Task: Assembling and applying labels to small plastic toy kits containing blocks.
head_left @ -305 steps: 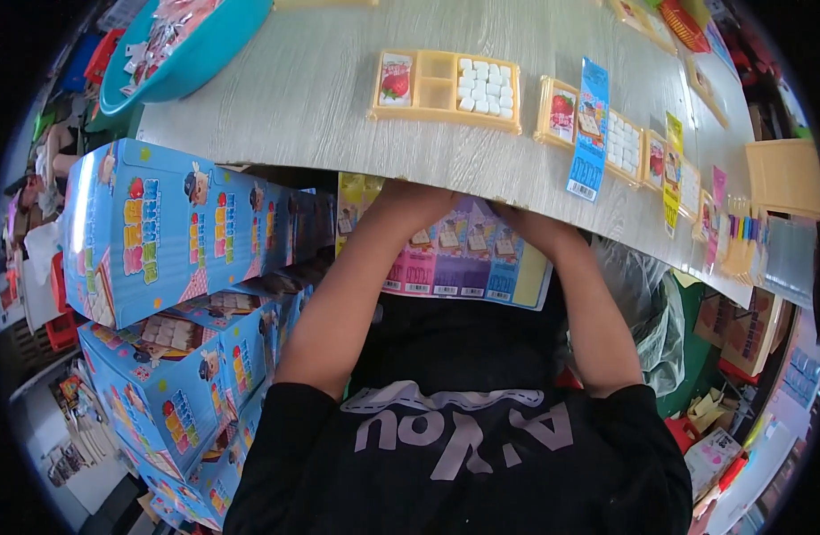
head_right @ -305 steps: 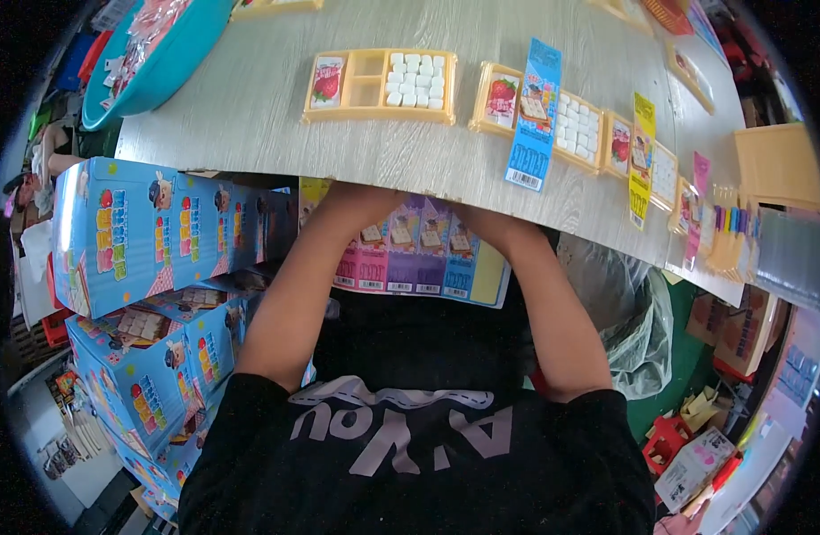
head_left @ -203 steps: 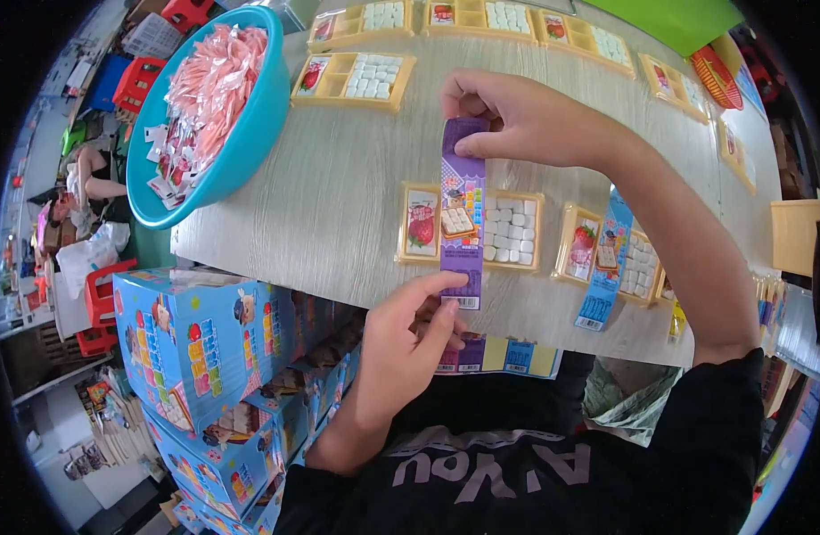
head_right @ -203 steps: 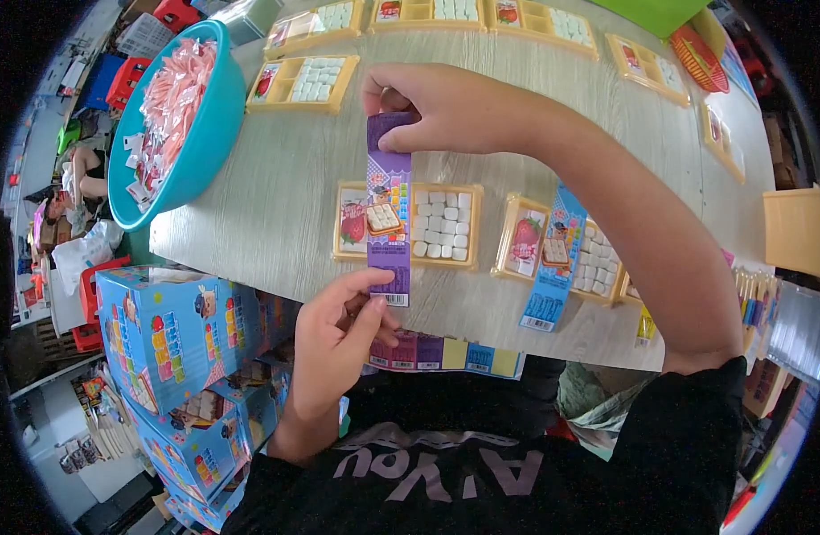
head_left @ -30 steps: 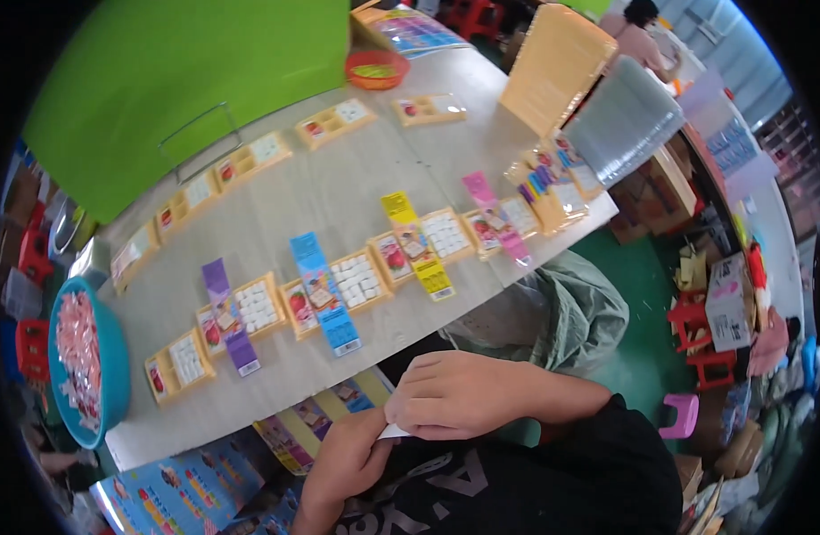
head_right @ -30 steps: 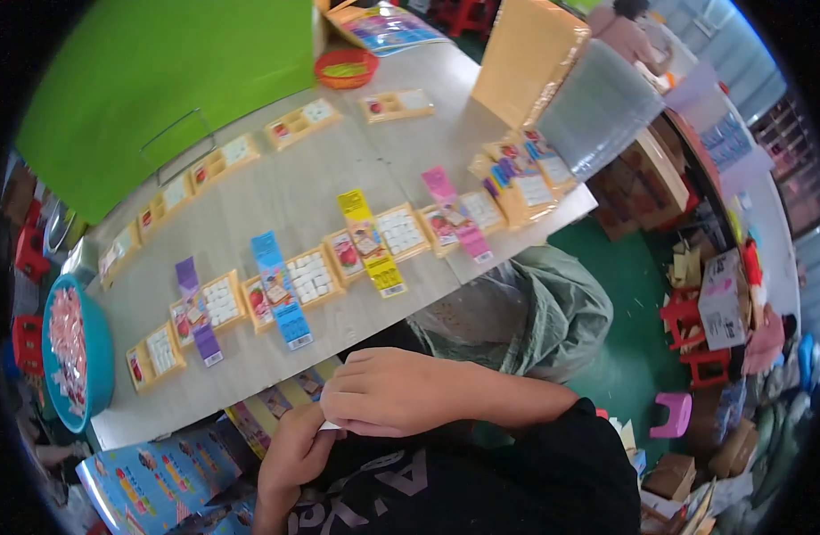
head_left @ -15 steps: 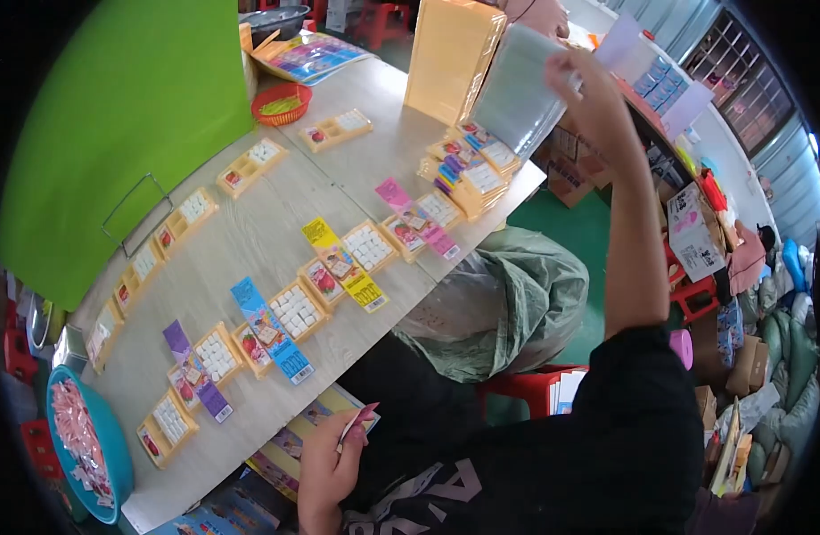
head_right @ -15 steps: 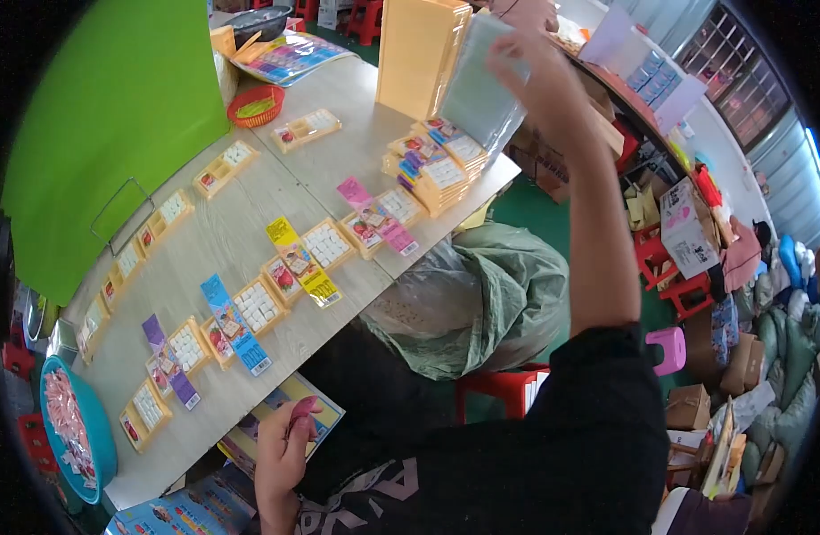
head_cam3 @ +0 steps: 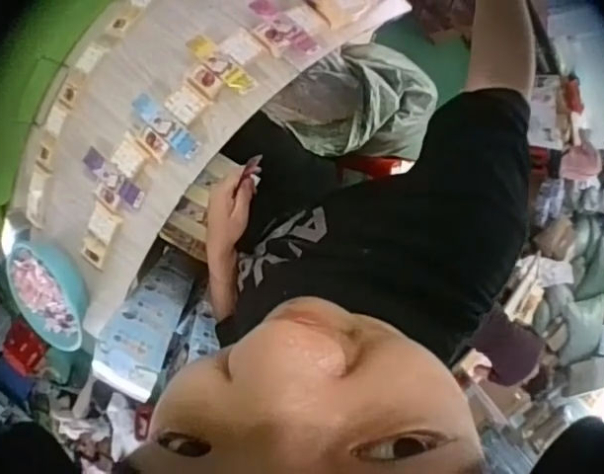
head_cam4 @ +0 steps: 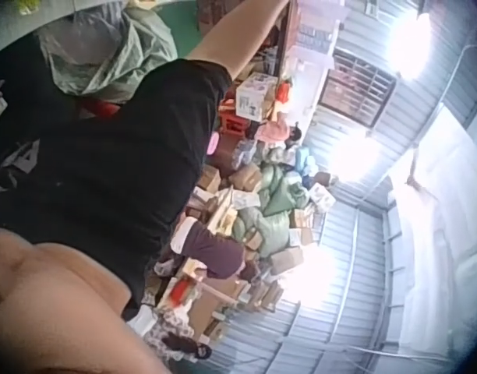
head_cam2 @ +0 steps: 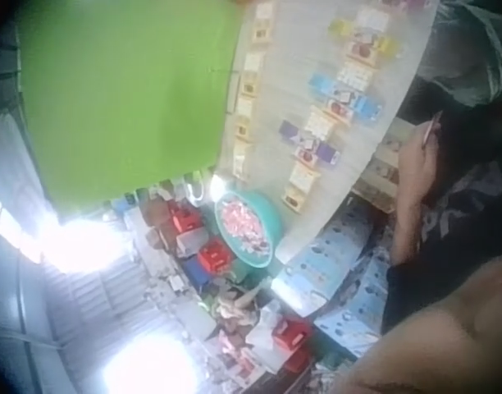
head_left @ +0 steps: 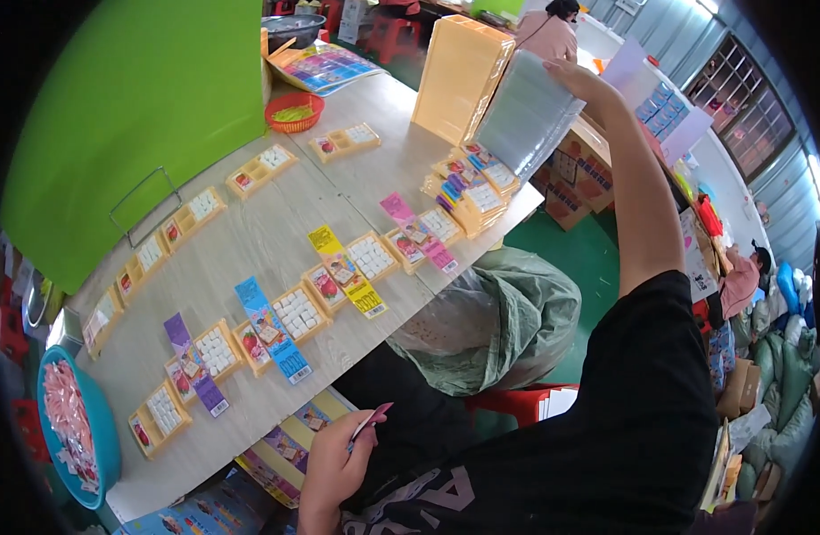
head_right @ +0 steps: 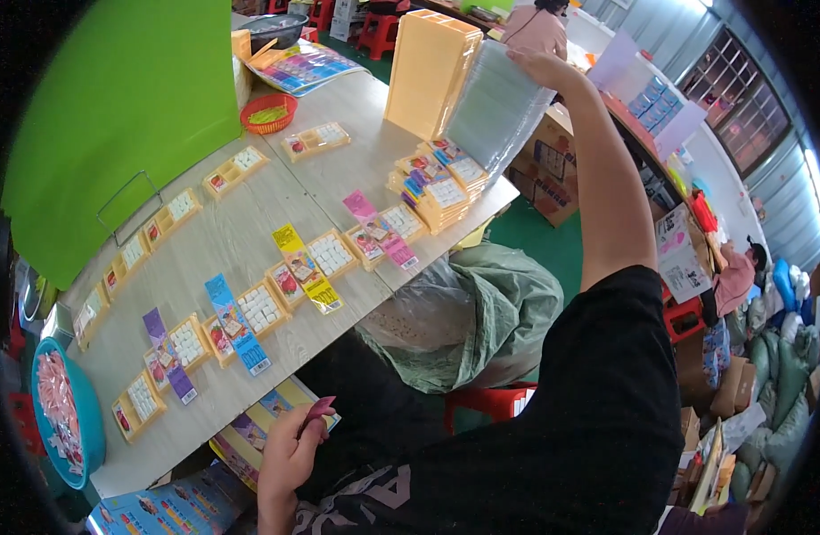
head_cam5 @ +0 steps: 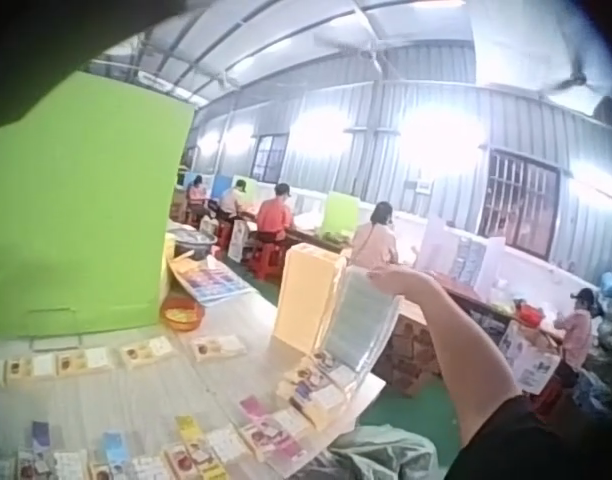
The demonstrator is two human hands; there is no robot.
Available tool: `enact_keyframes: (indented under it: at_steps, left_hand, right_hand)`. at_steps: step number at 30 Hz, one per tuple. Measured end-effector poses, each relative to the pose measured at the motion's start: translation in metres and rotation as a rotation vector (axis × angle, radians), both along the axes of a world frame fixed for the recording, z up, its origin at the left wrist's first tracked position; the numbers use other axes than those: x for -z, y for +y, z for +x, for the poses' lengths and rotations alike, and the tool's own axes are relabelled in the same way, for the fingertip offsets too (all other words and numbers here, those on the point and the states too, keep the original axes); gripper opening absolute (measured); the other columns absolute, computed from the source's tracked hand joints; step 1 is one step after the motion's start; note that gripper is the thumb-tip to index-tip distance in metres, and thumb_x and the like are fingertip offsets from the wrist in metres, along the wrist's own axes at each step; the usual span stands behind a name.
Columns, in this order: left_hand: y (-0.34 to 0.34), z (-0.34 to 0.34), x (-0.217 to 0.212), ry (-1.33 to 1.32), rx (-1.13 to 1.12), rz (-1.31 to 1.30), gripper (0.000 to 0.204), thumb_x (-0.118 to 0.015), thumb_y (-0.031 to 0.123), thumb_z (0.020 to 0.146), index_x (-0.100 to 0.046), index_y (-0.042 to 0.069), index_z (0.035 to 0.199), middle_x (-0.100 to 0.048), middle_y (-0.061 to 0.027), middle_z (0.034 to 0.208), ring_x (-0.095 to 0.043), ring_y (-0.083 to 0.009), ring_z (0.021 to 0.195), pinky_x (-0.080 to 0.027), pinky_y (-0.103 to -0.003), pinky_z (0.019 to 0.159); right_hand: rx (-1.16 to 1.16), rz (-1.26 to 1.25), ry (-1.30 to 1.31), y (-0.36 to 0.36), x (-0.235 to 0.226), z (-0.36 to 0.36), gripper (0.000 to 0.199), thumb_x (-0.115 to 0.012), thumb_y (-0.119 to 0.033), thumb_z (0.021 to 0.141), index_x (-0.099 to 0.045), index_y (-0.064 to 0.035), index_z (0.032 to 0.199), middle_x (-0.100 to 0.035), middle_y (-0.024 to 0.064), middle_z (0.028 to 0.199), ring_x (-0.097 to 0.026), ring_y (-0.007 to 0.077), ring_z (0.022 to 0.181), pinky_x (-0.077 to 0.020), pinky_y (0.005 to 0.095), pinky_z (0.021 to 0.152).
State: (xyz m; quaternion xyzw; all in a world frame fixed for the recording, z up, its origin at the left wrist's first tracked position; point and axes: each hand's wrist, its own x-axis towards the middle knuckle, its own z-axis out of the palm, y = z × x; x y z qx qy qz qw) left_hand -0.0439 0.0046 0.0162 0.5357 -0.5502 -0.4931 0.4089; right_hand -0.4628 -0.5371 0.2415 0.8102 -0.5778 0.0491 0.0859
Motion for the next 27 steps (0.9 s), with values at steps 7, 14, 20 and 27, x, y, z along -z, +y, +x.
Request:
enact_keyframes:
  at_steps: [7, 14, 20, 27]
  left_hand:
    - [-0.008, -0.005, -0.004, -0.025, 0.045, -0.014, 0.020, -0.055, 0.008, 0.095, -0.068, 0.001, 0.109, -0.065, -0.0118, 0.077, -0.064, -0.0232, 0.069, -0.049, -0.033, 0.066]
    - [-0.007, -0.007, 0.003, -0.004, 0.050, 0.021, 0.020, -0.055, 0.009, 0.096, -0.067, 0.001, 0.110, -0.065, -0.0123, 0.077, -0.065, -0.0238, 0.071, -0.049, -0.033, 0.067]
    - [-0.009, -0.010, 0.002, 0.006, 0.051, -0.012, 0.021, -0.052, 0.005, 0.095, -0.066, -0.002, 0.108, -0.063, -0.0093, 0.075, -0.060, -0.0186, 0.068, -0.046, -0.030, 0.064]
    - [-0.003, 0.006, 0.007, -0.047, 0.067, -0.079, 0.022, -0.054, 0.010, 0.096, -0.066, 0.003, 0.112, -0.067, -0.0132, 0.085, -0.066, -0.0269, 0.080, -0.051, -0.035, 0.074]
  right_hand:
    - [0.054, 0.076, -0.012, 0.029, -0.024, 0.014, 0.072, -0.032, -0.060, 0.103, -0.050, -0.0039, 0.143, -0.054, 0.0253, 0.139, -0.051, 0.0367, 0.129, -0.0362, 0.0425, 0.111]
    - [0.097, 0.045, 0.087, 0.043, -0.030, 0.025, 0.072, -0.031, -0.060, 0.104, -0.057, 0.0008, 0.131, -0.059, 0.0239, 0.133, -0.054, 0.0377, 0.125, -0.0390, 0.0429, 0.107]
    - [0.102, 0.028, 0.064, 0.013, -0.032, 0.002, 0.070, -0.031, -0.059, 0.104, -0.057, -0.0008, 0.133, -0.058, 0.0217, 0.136, -0.056, 0.0343, 0.124, -0.0390, 0.0426, 0.107]
    - [-0.270, -0.374, 0.165, -0.067, -0.041, -0.076, 0.033, -0.050, -0.003, 0.093, -0.061, 0.0002, 0.124, -0.060, 0.0173, 0.129, -0.054, 0.0315, 0.125, -0.0371, 0.0391, 0.112]
